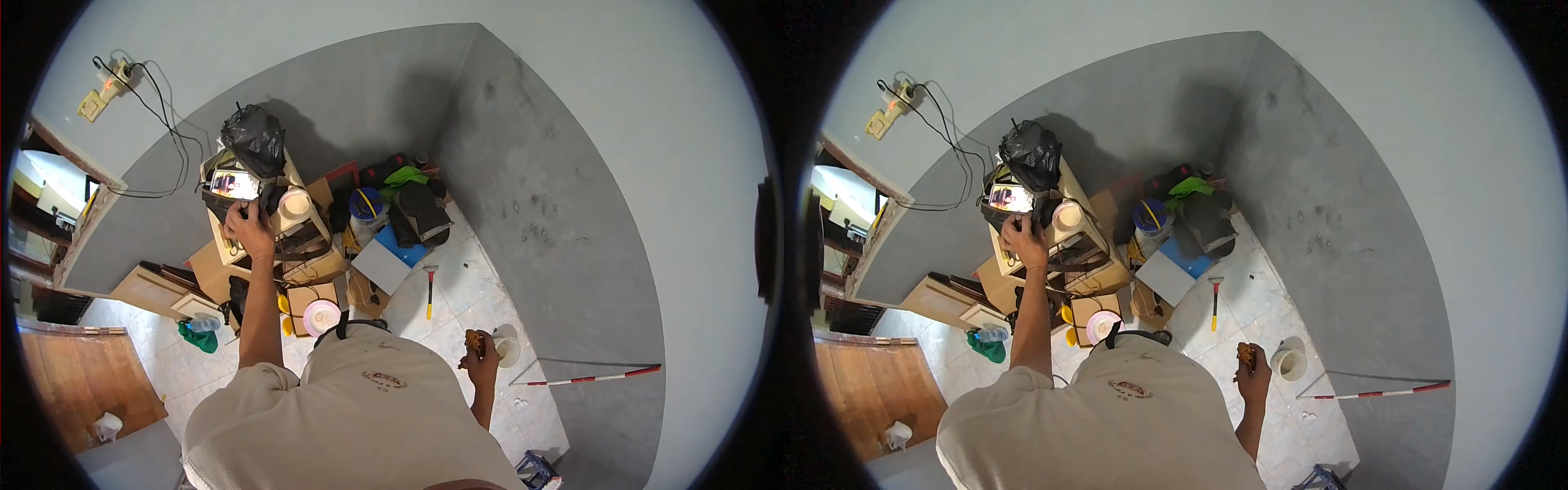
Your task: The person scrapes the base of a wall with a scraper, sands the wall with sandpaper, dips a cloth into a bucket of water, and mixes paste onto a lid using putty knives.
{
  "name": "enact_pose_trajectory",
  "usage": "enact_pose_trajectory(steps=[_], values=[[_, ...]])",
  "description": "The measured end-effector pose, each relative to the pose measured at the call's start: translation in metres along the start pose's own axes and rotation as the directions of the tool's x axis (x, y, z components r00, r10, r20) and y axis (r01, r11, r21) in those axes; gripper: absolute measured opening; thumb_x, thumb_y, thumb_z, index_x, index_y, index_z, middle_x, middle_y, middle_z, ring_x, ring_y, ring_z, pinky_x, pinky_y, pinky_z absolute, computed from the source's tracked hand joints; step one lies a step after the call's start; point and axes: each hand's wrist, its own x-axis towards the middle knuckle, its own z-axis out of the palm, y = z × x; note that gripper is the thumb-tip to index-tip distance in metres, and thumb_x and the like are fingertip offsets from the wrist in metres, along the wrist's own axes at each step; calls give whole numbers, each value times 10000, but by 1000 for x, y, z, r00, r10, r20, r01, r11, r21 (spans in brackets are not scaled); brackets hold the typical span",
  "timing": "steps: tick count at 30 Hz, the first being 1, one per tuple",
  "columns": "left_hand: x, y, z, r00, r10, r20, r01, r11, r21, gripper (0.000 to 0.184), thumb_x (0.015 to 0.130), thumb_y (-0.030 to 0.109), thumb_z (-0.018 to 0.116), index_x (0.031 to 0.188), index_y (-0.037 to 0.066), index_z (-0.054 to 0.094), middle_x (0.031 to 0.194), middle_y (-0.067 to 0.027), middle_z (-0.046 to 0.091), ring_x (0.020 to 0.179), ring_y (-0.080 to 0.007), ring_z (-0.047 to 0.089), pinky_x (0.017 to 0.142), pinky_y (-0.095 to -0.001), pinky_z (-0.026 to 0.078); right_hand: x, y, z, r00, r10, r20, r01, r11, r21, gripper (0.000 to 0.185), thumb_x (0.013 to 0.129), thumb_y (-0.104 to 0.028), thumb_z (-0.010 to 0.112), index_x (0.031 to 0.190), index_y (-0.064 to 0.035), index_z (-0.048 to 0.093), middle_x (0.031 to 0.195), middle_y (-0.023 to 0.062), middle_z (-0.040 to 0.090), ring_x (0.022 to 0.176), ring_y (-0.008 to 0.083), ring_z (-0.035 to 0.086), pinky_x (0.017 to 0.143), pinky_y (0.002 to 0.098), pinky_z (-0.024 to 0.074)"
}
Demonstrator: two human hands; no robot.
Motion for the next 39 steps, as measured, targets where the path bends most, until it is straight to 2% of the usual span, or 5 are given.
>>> enact_pose_trajectory(steps=[10,16,26,32,39], values=[[3,-4,0,988,95,-122,-103,993,-65,440,743,168,770,1169,91,694,1190,-192,591,1116,-401,540,971,-518,388,3,24,-2,991,-134,10,134,973,-189,373,913,25,629,1279,-36,593,894,106,723,644,147,675,576,314,555],[13,6,16,948,131,-289,-163,983,-90,703,888,565,698,1355,59,559,1372,-215,557,1259,-422,520,999,-583,366,-11,-7,-15,983,-175,-49,157,955,-252,398,891,-66,671,1282,-64,595,1057,213,728,982,398,717,826,440,576],[60,34,-5,978,-192,-78,204,955,213,859,830,571,766,1547,240,430,1505,-107,451,1395,-380,418,993,-657,400,-79,28,-26,994,-17,-111,-10,971,-240,308,971,-225,583,1257,-113,609,1061,216,722,979,431,688,825,504,551],[27,229,-149,908,271,-319,-303,951,-57,600,1044,459,572,1413,-11,515,1388,-242,563,1301,-320,518,1076,-463,455,-125,67,-36,986,58,-154,-97,960,-263,376,915,-147,645,1285,-119,584,1049,211,725,956,446,692,819,512,560],[-107,376,-118,842,529,-111,-446,564,-695,823,780,363,838,1477,106,485,1588,-217,357,1449,-434,364,1130,-569,321,-215,72,-79,890,82,-449,-144,984,-105,453,850,-94,673,1293,-97,578,1014,208,725,914,409,714,809,469,573]])
